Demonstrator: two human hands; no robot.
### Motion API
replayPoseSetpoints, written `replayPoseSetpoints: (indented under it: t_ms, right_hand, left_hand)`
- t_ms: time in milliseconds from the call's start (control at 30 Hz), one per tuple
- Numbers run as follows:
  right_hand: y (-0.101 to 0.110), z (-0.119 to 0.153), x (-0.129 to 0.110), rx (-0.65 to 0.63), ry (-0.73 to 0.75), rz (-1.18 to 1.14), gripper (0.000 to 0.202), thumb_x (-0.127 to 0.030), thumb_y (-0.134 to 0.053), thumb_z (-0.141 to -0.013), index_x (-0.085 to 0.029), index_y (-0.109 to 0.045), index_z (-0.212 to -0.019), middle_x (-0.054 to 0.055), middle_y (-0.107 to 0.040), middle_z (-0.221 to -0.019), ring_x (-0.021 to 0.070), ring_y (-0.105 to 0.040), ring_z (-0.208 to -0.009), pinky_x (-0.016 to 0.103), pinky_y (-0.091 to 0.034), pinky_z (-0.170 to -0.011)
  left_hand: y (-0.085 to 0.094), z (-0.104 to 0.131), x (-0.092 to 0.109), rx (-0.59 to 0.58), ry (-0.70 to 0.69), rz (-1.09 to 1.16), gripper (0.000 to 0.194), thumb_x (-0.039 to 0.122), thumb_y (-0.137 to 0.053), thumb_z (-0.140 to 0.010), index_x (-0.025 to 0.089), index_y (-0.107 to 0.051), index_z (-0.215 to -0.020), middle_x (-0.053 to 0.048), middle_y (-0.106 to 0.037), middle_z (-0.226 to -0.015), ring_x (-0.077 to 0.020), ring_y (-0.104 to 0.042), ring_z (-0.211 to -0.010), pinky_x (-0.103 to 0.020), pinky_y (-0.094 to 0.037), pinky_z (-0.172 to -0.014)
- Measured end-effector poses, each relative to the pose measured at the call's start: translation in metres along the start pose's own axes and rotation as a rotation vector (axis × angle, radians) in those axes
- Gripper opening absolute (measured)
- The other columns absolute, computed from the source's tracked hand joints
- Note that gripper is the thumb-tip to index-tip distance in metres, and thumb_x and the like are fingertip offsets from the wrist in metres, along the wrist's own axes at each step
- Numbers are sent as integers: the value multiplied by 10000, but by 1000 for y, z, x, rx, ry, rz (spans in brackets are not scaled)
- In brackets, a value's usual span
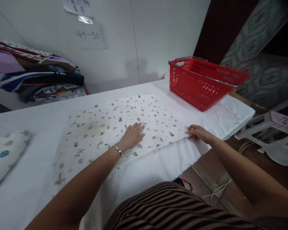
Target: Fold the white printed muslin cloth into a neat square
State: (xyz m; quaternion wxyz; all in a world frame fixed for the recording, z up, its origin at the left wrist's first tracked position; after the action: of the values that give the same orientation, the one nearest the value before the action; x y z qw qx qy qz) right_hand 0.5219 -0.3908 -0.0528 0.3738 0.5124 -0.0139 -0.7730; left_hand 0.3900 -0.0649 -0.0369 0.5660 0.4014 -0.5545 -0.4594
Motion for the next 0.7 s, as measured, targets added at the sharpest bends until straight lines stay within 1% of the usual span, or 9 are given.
replayPoseSetpoints:
  t_ms: [167,233,333,400,467,533,567,633,700]
  right_hand:
    - [-3,-1,0,-91,57,-144,294,-348,-640,-630,-198,-465,-813,-81,-470,-437,75,-413,-354,181,-292,-363]
    - [-4,0,1,-107,54,-146,301,-353,-636,-629,-200,-459,-818,-85,-466,-428,79,-410,-344,185,-293,-361]
    - [-6,1,0,-108,60,-117,295,-362,-626,-630,-202,-458,-813,-87,-460,-418,83,-414,-341,189,-297,-366]
    - [-8,3,-1,-115,72,-105,293,-376,-621,-640,-203,-459,-812,-87,-458,-419,83,-414,-345,188,-289,-366]
    - [-9,5,-1,-121,83,-92,290,-396,-615,-657,-204,-462,-811,-85,-455,-424,83,-412,-351,188,-287,-368]
    - [-10,5,2,-121,87,-78,282,-413,-606,-678,-206,-463,-804,-82,-454,-437,83,-411,-360,192,-296,-375]
    - [-10,4,4,-125,86,-75,276,-420,-601,-688,-207,-463,-798,-79,-454,-445,82,-411,-365,194,-299,-377]
    - [-11,2,8,-142,90,-93,266,-433,-590,-711,-214,-462,-790,-76,-452,-467,80,-408,-376,197,-305,-382]
    - [-12,1,12,-156,86,-110,264,-449,-586,-721,-222,-464,-779,-75,-437,-475,81,-398,-381,202,-308,-383]
  left_hand:
    - [11,-16,12,72,-14,-23,600,549,-238,-917,223,-332,-1412,-61,-163,-1542,-247,-88,-1421,-489,-71,-1143]
    - [9,-27,17,50,-12,-21,610,570,-251,-908,237,-326,-1414,-56,-172,-1541,-252,-101,-1419,-492,-82,-1140]
    - [1,-39,13,-1,27,3,626,604,-266,-891,259,-329,-1409,-57,-198,-1534,-261,-124,-1415,-501,-108,-1130]
    - [2,-42,5,21,48,16,626,614,-247,-890,265,-344,-1400,-54,-207,-1532,-254,-128,-1415,-491,-115,-1130]
    - [9,-40,-6,107,93,-1,629,614,-228,-893,258,-351,-1397,-55,-208,-1532,-253,-123,-1416,-487,-104,-1132]
    - [16,-38,-22,188,186,-49,641,612,-229,-892,242,-344,-1403,-70,-198,-1533,-271,-112,-1416,-505,-84,-1129]
    - [17,-37,-30,191,235,-68,652,613,-235,-889,234,-335,-1409,-81,-194,-1533,-282,-111,-1414,-516,-82,-1125]
    - [14,-38,-44,124,311,-77,681,629,-240,-878,223,-318,-1418,-97,-191,-1533,-300,-121,-1410,-534,-103,-1114]
    - [12,-42,-54,79,347,-72,707,653,-214,-866,224,-314,-1419,-97,-192,-1532,-305,-126,-1408,-544,-125,-1106]
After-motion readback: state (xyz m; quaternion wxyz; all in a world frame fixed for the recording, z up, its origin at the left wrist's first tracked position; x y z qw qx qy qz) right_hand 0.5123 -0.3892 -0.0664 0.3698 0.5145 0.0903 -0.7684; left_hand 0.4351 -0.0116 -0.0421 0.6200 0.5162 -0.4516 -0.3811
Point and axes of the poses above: each hand's wrist, its own z-axis away from the middle knuckle, its own y-axis out of the back of the hand, x = y × z, the point moved 7 cm from there along -z, towards the middle knuckle
